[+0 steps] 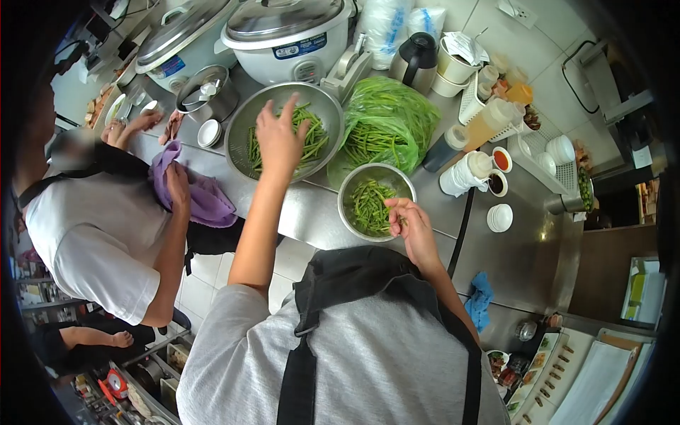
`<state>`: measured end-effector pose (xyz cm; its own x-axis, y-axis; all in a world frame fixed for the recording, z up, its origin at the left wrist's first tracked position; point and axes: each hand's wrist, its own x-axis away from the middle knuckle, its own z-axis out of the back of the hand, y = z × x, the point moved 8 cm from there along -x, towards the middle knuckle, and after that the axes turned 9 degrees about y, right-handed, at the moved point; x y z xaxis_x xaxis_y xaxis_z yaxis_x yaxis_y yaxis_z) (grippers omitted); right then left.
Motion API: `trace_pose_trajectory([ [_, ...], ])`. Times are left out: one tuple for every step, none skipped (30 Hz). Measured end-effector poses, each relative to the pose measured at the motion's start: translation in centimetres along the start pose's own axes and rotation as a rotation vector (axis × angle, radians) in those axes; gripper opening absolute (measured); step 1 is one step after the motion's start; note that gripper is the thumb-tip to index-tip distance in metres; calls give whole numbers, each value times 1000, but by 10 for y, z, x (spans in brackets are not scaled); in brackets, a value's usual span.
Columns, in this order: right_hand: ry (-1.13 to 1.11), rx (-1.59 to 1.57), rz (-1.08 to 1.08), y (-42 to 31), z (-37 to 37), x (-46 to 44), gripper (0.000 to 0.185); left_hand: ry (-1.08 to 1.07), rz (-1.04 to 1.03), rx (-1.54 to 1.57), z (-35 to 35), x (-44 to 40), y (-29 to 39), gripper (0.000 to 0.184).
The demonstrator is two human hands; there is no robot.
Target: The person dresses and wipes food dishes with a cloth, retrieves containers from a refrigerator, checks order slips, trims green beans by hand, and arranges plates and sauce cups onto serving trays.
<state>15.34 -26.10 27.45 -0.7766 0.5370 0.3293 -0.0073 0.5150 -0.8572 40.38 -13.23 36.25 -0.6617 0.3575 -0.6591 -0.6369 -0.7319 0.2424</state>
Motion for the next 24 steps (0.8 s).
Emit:
trace_pose_trajectory([
  [9, 5, 6, -1, 0, 0, 25, -9, -24, 141, 3, -2, 19, 37],
  [10, -4, 13, -1, 3, -2, 25, -23, -45, 280, 3, 0, 39, 34],
  [10, -12, 19, 0, 7, -5, 25, -213, -9, 407, -18, 12, 60, 30],
  [7, -18, 25, 1, 8, -8, 26, -402, 30, 532, -41, 27, 83, 28],
  [-6, 10, 39, 2, 8, -8, 26, -487, 14, 477, -57, 37, 101, 28],
  [-18, 38, 53, 2, 7, -8, 26, -571, -3, 422, -74, 48, 117, 28],
  [-31, 67, 68, 1, 6, -7, 26, -582, 17, 382, -96, 54, 123, 29],
  [-25, 93, 62, 2, 7, -5, 26, -590, 38, 338, -123, 57, 123, 30],
  [-25, 119, 58, 1, 6, -3, 26, -592, 61, 291, -131, 53, 121, 30],
  [-26, 150, 54, 0, 7, -2, 26, -591, 84, 353, -137, 52, 121, 30],
  [5, 169, 94, -5, 12, -2, 26, -590, 109, 417, -138, 51, 123, 30],
  [36, 187, 130, -8, 17, -2, 25, -592, 135, 480, -138, 52, 122, 30],
  [68, 201, 163, -9, 21, -2, 25, -531, 127, 507, -134, 51, 120, 29],
  [114, 227, 179, -12, 24, -2, 25, -602, 261, 663, -133, 56, 113, 29],
  [163, 252, 196, -17, 27, -3, 25, -672, 396, 820, -133, 62, 107, 28],
  [217, 276, 213, -23, 31, -3, 25, -742, 532, 978, -131, 69, 104, 28],
  [216, 356, 215, -25, 30, -5, 28, -874, 636, 1103, -124, 79, 106, 27],
  [211, 436, 233, -27, 25, -5, 28, -886, 667, 1160, -110, 83, 106, 27],
  [203, 516, 250, -27, 18, -5, 29, -896, 700, 1216, -96, 88, 106, 27],
  [191, 597, 267, -26, 11, -5, 29, -902, 735, 1272, -86, 93, 105, 27],
  [175, 656, 273, -20, 6, -7, 29, -933, 732, 1274, -80, 98, 103, 26],
  [103, 651, 214, -10, 2, -9, 27, -942, 748, 1290, -76, 105, 102, 26],
  [31, 646, 157, -1, -2, -10, 27, -950, 763, 1308, -72, 112, 102, 26],
  [-40, 641, 101, 6, -7, -9, 26, -957, 776, 1328, -69, 118, 102, 26],
])
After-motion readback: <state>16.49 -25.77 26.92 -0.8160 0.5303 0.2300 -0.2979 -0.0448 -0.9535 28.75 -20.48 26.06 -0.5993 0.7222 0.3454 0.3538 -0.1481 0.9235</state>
